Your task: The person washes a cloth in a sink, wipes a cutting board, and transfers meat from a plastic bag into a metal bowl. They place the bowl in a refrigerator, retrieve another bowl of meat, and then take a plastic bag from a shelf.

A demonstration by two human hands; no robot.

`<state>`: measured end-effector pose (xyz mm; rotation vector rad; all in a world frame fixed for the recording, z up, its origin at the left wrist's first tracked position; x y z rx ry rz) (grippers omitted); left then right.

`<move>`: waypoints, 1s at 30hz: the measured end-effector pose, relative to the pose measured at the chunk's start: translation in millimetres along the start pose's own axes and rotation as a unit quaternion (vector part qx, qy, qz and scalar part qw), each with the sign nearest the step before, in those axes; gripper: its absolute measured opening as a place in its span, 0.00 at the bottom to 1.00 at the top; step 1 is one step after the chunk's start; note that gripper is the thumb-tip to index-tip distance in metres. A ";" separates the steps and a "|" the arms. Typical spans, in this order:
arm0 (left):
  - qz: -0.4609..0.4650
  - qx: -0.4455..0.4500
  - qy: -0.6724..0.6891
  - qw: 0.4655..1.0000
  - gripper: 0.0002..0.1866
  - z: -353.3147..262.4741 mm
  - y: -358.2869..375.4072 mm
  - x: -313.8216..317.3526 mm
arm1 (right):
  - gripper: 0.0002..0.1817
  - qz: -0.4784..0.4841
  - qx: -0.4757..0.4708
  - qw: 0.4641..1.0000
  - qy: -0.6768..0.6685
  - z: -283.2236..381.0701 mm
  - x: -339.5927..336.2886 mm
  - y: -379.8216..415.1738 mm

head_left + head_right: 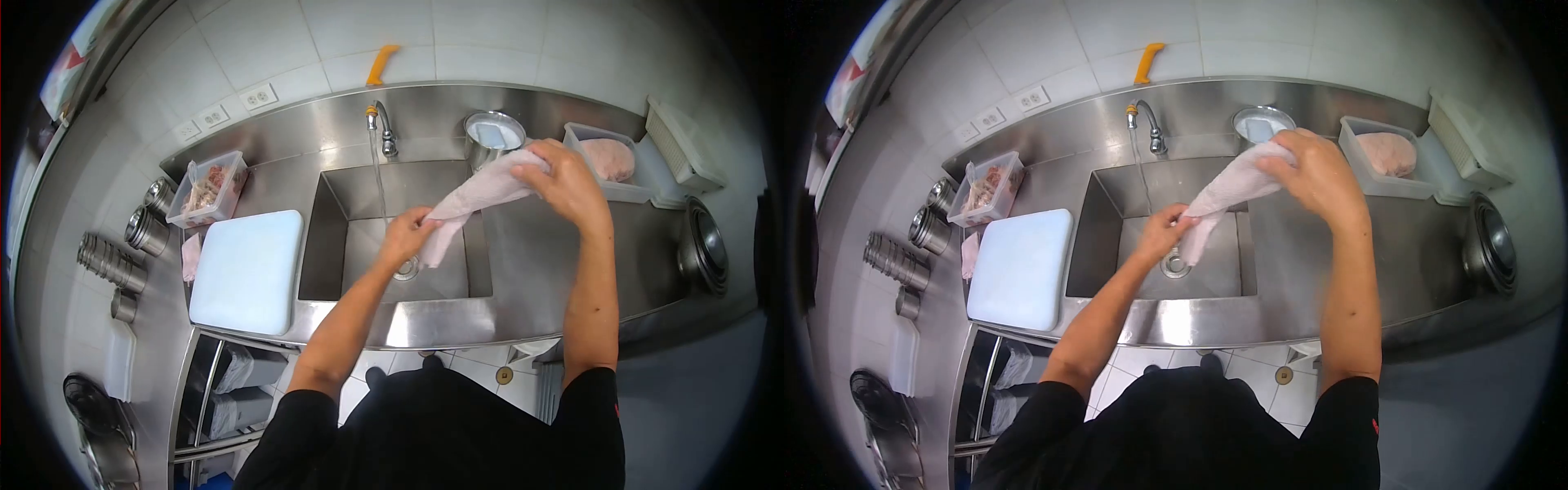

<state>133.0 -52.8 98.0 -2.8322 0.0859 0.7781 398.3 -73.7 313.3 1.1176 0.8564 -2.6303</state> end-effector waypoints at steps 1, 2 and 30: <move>0.003 -0.010 0.021 1.000 0.23 -8.7 5.5 -11.1 | 0.15 -0.023 -0.021 1.000 0.003 -13.4 -0.3 2.9; 0.006 -0.021 0.042 0.999 0.20 -17.2 12.4 -21.8 | 0.11 -0.045 -0.041 0.998 0.006 -25.3 2.1 5.8; 0.034 -0.174 0.150 0.973 0.11 81.0 -24.5 -149.8 | 0.20 0.214 0.180 0.960 -0.013 -149.3 214.0 58.0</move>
Point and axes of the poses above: each hand's wrist, its own y-axis away from the middle knuckle, its own x-axis out of the palm, z = x × y, the point moved 2 cm from there along -y, towards the middle knuckle, and after that the axes turned 8 degrees about -y, right-handed, at the moved point
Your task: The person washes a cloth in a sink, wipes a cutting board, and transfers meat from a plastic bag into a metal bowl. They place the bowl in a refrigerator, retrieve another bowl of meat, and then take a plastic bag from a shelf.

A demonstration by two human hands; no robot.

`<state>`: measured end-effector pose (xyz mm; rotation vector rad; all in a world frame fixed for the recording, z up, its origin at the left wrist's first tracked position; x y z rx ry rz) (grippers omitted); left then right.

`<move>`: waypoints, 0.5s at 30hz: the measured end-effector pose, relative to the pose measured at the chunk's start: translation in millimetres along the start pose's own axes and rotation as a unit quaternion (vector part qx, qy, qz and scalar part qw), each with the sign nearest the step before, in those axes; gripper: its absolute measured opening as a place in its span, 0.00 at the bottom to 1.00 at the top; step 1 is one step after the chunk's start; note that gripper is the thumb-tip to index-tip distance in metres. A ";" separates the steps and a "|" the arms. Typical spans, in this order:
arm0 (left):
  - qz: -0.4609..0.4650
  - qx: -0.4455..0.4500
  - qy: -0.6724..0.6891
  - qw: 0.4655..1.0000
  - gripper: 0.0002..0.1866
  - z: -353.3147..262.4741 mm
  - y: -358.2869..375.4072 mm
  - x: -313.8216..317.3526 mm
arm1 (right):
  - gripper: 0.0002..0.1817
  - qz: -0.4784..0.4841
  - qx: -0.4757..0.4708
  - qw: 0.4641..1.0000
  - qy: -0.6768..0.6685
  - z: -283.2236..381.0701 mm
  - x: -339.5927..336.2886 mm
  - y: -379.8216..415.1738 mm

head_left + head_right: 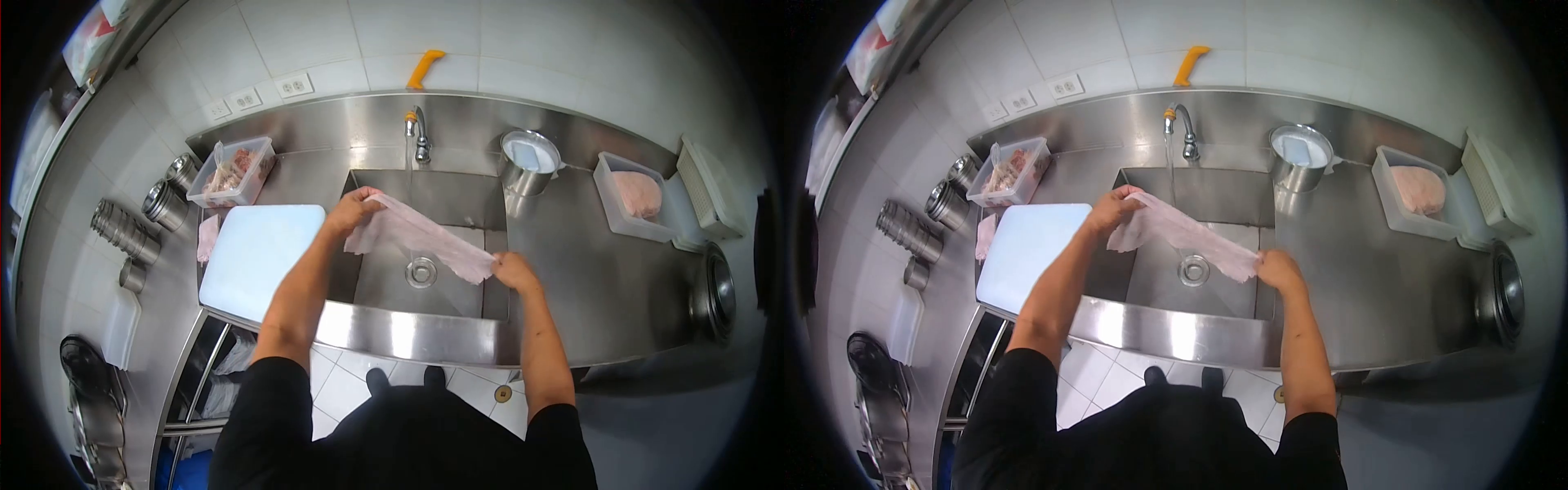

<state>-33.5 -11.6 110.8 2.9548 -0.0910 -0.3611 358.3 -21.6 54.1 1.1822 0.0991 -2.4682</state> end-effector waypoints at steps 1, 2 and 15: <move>-0.033 0.010 0.041 0.999 0.10 6.7 -12.4 9.1 | 0.22 0.063 0.075 0.994 0.038 18.2 -2.8 -2.9; -0.066 0.020 0.083 0.994 0.10 9.7 -25.0 18.0 | 0.25 0.063 0.045 0.997 0.022 21.7 2.9 -12.1; -0.036 0.065 -0.234 0.969 0.14 -52.5 -73.6 28.4 | 0.49 0.021 -0.102 0.949 -0.297 141.0 59.5 -167.1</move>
Point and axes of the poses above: each hand's wrist, its own y-axis away from the middle knuckle, its own x-axis out of the palm, z = x × y, the point moved 2 cm from there along -y, towards the middle knuckle, and after that the axes turned 8 degrees about -y, right-handed, at the moved point
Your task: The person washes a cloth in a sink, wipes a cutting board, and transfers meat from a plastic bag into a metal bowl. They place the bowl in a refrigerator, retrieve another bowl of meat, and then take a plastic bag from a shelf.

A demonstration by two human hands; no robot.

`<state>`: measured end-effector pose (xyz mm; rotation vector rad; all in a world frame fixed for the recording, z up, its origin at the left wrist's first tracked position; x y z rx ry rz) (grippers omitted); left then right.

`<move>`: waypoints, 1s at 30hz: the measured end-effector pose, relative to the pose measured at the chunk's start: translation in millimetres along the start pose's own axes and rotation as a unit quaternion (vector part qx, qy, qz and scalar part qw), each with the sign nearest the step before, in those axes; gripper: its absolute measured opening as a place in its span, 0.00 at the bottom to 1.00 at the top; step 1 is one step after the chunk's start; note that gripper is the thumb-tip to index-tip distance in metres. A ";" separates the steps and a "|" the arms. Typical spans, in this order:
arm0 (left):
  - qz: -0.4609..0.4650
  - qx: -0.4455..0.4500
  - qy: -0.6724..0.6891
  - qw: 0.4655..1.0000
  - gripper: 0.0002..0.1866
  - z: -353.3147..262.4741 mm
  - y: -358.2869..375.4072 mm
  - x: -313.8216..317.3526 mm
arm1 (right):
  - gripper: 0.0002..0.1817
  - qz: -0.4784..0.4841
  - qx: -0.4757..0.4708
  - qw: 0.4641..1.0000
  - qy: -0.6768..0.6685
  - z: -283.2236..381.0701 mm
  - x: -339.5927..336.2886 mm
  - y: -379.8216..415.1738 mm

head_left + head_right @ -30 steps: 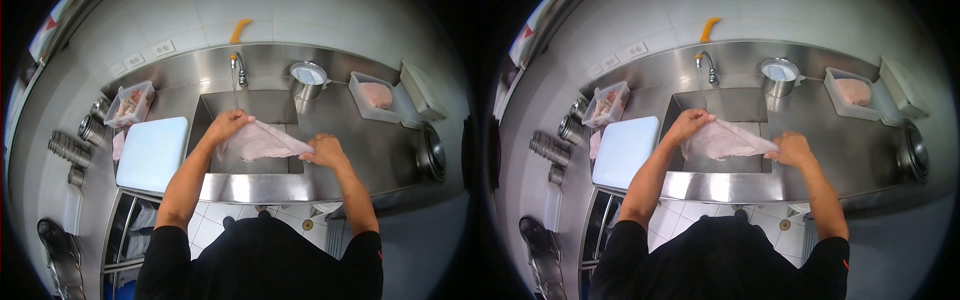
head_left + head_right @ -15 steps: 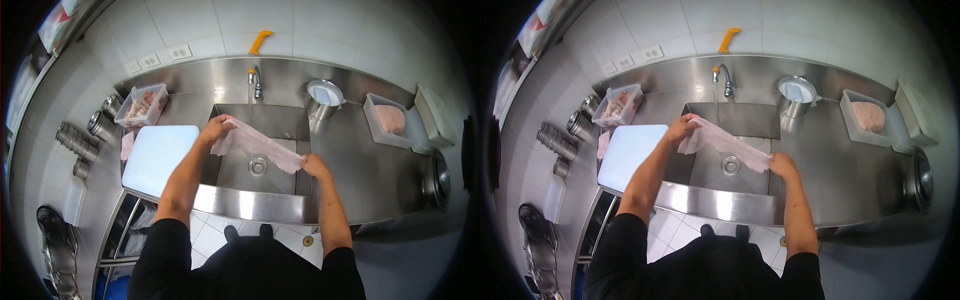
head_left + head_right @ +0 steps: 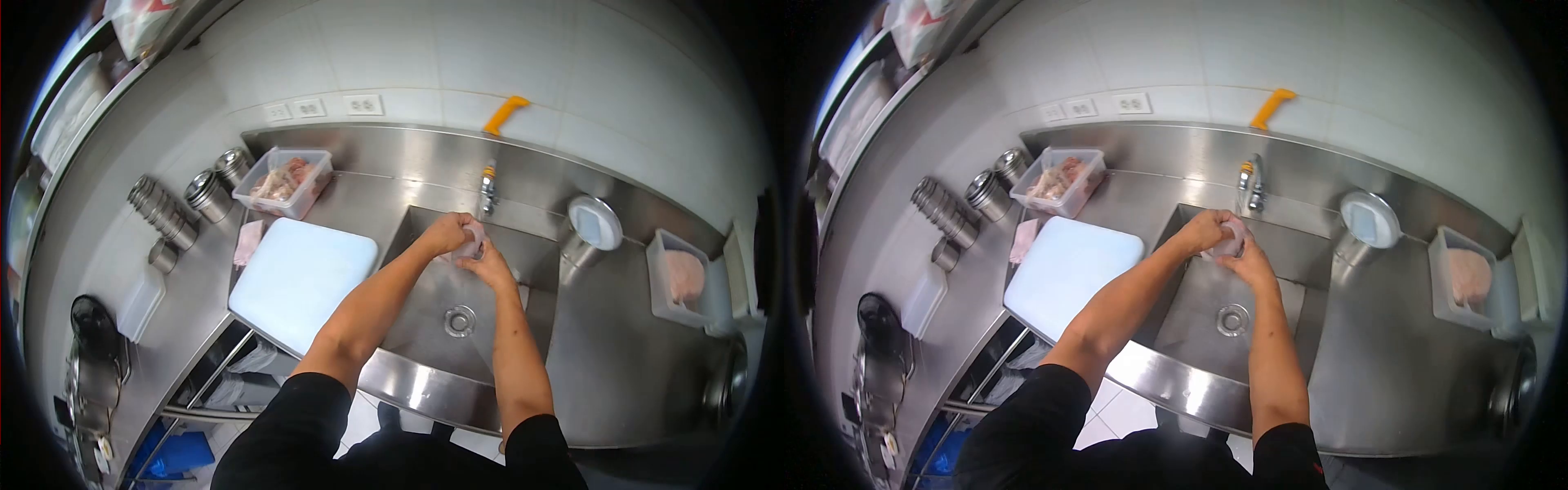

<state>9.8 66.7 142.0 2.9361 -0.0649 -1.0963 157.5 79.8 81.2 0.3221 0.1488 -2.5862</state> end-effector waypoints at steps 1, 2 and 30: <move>-0.011 -0.011 0.052 0.999 0.13 3.6 2.0 -10.7 | 0.47 0.023 0.015 1.000 -0.013 -3.6 6.7 -11.3; -0.017 -0.005 0.077 0.997 0.11 6.6 3.0 -21.4 | 0.42 0.023 0.025 0.999 0.025 -8.3 13.0 -20.5; 0.211 -0.140 0.669 0.699 0.30 78.0 64.6 153.7 | 0.32 -0.060 -0.163 0.958 0.229 -38.2 -6.3 115.4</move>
Point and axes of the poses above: each hand's wrist, its own y-axis away from the middle knuckle, its own x-axis out of the palm, z = x × y, the point moved 2 cm from there along -y, towards the middle knuckle, and after that the axes turned 8 degrees about -y, right-handed, at the moved point
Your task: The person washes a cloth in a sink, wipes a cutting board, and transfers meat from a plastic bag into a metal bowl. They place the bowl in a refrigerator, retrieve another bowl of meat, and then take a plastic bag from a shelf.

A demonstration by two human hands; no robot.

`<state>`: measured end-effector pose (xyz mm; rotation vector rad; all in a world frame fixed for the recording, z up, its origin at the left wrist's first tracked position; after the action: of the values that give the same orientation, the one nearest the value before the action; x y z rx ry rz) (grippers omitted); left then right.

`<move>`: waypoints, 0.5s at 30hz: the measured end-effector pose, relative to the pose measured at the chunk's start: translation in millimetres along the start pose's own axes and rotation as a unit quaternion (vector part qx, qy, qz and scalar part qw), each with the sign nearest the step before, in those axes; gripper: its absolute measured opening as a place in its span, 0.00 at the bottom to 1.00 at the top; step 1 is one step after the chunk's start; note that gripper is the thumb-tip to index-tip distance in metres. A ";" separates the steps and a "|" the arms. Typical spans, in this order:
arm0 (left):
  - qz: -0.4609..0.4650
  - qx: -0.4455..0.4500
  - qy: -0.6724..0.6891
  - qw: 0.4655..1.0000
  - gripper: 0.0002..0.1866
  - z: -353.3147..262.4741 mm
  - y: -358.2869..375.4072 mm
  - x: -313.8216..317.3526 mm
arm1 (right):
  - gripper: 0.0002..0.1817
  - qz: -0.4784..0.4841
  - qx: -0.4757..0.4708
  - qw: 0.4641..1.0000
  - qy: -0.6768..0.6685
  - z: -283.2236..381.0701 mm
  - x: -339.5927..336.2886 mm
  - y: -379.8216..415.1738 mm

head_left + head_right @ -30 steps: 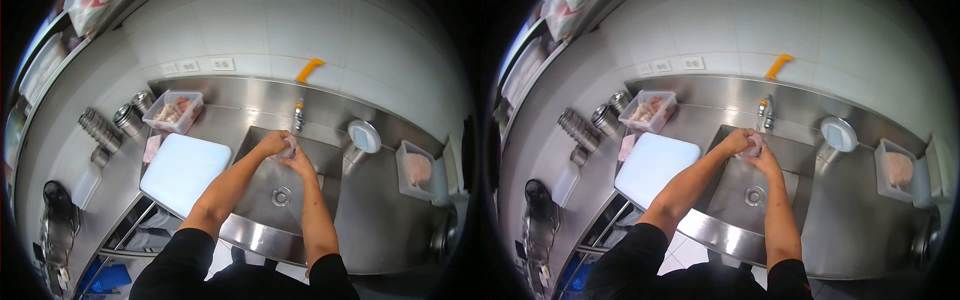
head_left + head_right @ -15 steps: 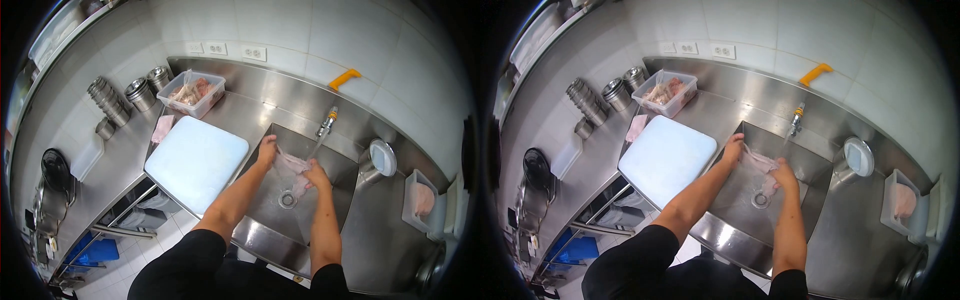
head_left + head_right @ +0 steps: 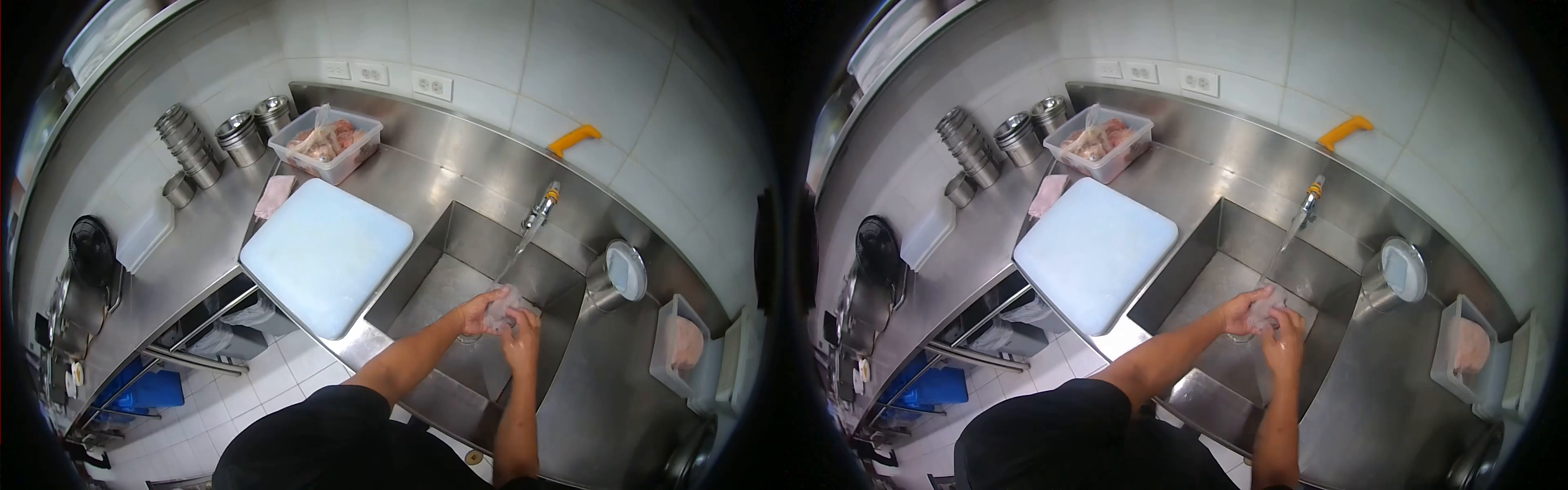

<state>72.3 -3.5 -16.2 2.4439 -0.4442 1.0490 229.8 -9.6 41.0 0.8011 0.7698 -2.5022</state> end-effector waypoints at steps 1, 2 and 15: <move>0.012 -0.011 -0.027 0.999 0.28 -3.4 2.8 1.8 | 0.34 0.027 -0.026 0.998 0.044 17.5 -21.7 2.6; 0.023 -0.022 -0.053 0.998 0.26 -8.3 9.1 7.5 | 0.36 0.043 -0.050 0.996 0.066 32.2 -36.3 2.6; 0.038 -0.148 -0.485 0.861 0.10 -23.4 18.7 85.0 | 0.35 0.179 -0.188 0.959 0.117 46.7 -66.3 -22.8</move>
<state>106.0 -17.4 66.3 2.4947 -0.9239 -0.3236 249.3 -7.1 123.0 1.0014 1.0358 -1.8879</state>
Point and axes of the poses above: each hand's wrist, its own y-axis away from the middle knuckle, its own x-axis out of the palm, z = x × y, the point moved 2 cm from there along -y, towards the middle knuckle, and after that the axes turned 8 degrees about -y, right-handed, at the moved point
